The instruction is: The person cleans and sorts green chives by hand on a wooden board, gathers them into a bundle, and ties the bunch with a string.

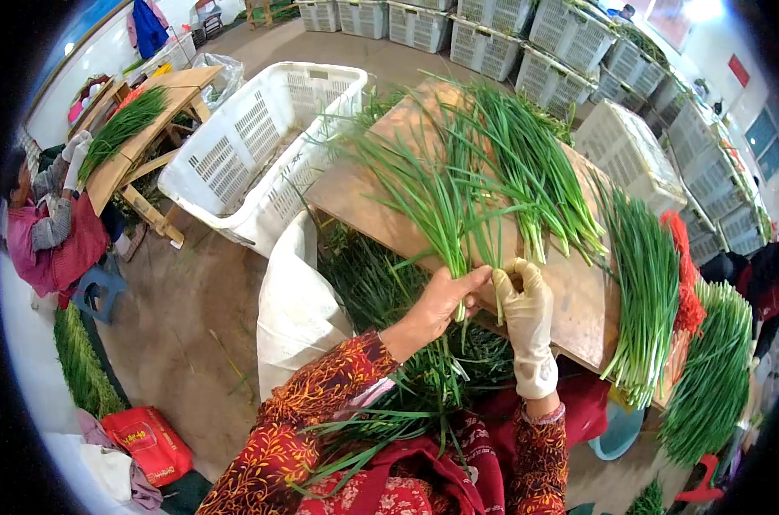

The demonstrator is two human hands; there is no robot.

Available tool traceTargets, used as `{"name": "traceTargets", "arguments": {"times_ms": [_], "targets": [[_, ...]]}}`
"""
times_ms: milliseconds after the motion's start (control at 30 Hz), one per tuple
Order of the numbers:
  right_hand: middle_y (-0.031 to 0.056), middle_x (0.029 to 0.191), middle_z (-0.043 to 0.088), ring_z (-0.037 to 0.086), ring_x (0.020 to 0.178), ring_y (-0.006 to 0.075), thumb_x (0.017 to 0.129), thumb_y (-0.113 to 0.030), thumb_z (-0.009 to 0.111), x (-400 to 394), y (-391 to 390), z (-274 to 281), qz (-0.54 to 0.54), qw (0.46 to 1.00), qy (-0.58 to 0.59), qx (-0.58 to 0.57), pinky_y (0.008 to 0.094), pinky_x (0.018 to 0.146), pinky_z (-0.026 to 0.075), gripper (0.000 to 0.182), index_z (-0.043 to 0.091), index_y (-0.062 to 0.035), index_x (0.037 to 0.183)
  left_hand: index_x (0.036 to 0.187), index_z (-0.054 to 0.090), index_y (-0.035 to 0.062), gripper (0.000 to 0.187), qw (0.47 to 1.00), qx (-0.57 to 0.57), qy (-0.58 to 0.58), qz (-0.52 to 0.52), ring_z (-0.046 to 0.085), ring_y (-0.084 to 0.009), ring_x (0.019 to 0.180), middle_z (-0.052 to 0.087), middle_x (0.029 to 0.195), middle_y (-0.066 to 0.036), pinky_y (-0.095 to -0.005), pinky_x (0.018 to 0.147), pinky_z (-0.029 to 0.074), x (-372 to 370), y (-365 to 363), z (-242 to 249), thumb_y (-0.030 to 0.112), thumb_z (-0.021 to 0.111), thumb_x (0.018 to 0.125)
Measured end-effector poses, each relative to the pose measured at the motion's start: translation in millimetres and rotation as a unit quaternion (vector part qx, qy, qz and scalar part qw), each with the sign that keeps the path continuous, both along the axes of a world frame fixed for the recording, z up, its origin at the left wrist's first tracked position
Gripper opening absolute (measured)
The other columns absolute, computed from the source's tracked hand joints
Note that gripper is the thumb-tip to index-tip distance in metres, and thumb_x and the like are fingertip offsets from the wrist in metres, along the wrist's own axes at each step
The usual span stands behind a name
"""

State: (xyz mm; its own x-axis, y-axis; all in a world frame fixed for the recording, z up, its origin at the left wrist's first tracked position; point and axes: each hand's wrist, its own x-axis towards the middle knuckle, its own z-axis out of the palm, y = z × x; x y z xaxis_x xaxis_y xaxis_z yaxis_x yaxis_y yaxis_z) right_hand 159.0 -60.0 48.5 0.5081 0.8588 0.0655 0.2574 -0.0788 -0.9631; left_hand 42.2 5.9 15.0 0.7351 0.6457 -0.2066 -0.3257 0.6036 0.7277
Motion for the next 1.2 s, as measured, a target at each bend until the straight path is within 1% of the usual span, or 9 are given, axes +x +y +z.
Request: {"name": "traceTargets", "arguments": {"times_ms": [67,400,533,600,633,733,867,1067,1200], "targets": [[0.0033,0.069,0.055,0.053,0.059,0.0157,0.074,-0.009,0.066,-2,0,-1,-0.016,0.943,-0.306,0.131,0.027,0.053,0.043,0.012,0.056,-0.007,0.081,0.088,0.053,0.0101,0.017,0.999,-0.036,-0.022,0.002,0.043,-0.0025,0.054,0.05,0.069,0.006,-0.0176,0.045,0.036,1,-3,6,0.026,0.058,0.085],[0.0035,0.077,0.056,0.055,0.068,0.024,0.069,-0.011,0.068,-2,-9,8,0.042,0.859,-0.482,0.166,0.0329,0.06,0.044,0.016,0.056,-0.0111,0.08,0.095,0.054,0.0089,0.021,0.997,-0.064,-0.014,-0.027,0.053,-0.0056,0.065,0.057,0.078,0.002,-0.0192,0.049,0.042,8,-3,4,0.027,0.057,0.085],[0.0045,0.079,0.055,0.056,0.071,0.0131,0.078,-0.007,0.062,-11,-13,-5,-0.042,0.978,-0.167,0.116,0.0242,0.059,0.046,0.014,0.052,-0.0051,0.087,0.098,0.053,0.0078,0.023,0.999,0.021,-0.029,0.025,0.056,-0.0059,0.07,0.059,0.082,0.001,-0.0183,0.052,0.043,9,-7,14,0.027,0.056,0.086],[0.0061,0.088,0.055,0.056,0.075,0.0118,0.082,-0.009,0.059,-15,-9,1,-0.042,0.979,0.191,0.059,0.0248,0.062,0.048,0.024,0.048,-0.003,0.101,0.099,0.053,0.0066,0.023,0.995,0.081,0.013,0.047,0.054,-0.0058,0.069,0.058,0.082,0.002,-0.019,0.054,0.043,10,-5,8,0.026,0.056,0.086],[0.0092,0.095,0.054,0.056,0.078,0.0141,0.084,-0.011,0.058,-12,-7,-4,-0.035,0.983,0.171,0.049,0.0254,0.065,0.049,0.04,0.04,-0.0024,0.119,0.099,0.053,0.0066,0.023,0.995,0.083,0.013,0.044,0.054,-0.0058,0.069,0.058,0.082,0.002,-0.019,0.054,0.043,10,-5,7,0.026,0.056,0.086],[0.0097,0.101,0.053,0.056,0.081,0.0141,0.084,-0.013,0.058,-11,-4,1,0.017,0.973,0.228,0.033,0.0264,0.067,0.05,0.049,0.036,-0.0024,0.127,0.098,0.053,0.0056,0.022,0.991,0.111,0.009,0.069,0.053,-0.0059,0.068,0.058,0.082,0.002,-0.0202,0.055,0.042,6,-4,12,0.025,0.055,0.086],[0.0059,0.104,0.054,0.053,0.083,0.0101,0.082,-0.006,0.06,-19,-3,-6,0.022,0.993,0.084,0.077,0.0226,0.07,0.047,0.044,0.043,-0.0011,0.122,0.098,0.053,0.0056,0.02,0.985,0.138,0.061,0.086,0.049,-0.0057,0.065,0.055,0.082,0.002,-0.02,0.055,0.039,-2,-6,17,0.022,0.056,0.086],[0.006,0.103,0.054,0.053,0.081,0.0101,0.08,-0.005,0.062,-27,-1,-10,0.036,0.976,0.191,0.098,0.0219,0.072,0.046,0.043,0.046,-0.0003,0.119,0.096,0.053,0.0047,0.018,0.976,0.169,0.074,0.117,0.049,-0.0067,0.064,0.053,0.078,0.002,-0.0216,0.052,0.039,-11,-7,-3,0.019,0.057,0.086],[0.0039,0.096,0.057,0.053,0.079,0.0095,0.081,-0.011,0.062,-23,-3,-10,0.048,0.994,0.092,0.025,0.0219,0.071,0.045,0.041,0.047,0.0002,0.118,0.101,0.052,0.0029,0.022,0.98,0.179,0.071,0.056,0.051,-0.0077,0.062,0.055,0.077,0.001,-0.022,0.049,0.04,-20,-7,-3,0.02,0.054,0.087]]}}
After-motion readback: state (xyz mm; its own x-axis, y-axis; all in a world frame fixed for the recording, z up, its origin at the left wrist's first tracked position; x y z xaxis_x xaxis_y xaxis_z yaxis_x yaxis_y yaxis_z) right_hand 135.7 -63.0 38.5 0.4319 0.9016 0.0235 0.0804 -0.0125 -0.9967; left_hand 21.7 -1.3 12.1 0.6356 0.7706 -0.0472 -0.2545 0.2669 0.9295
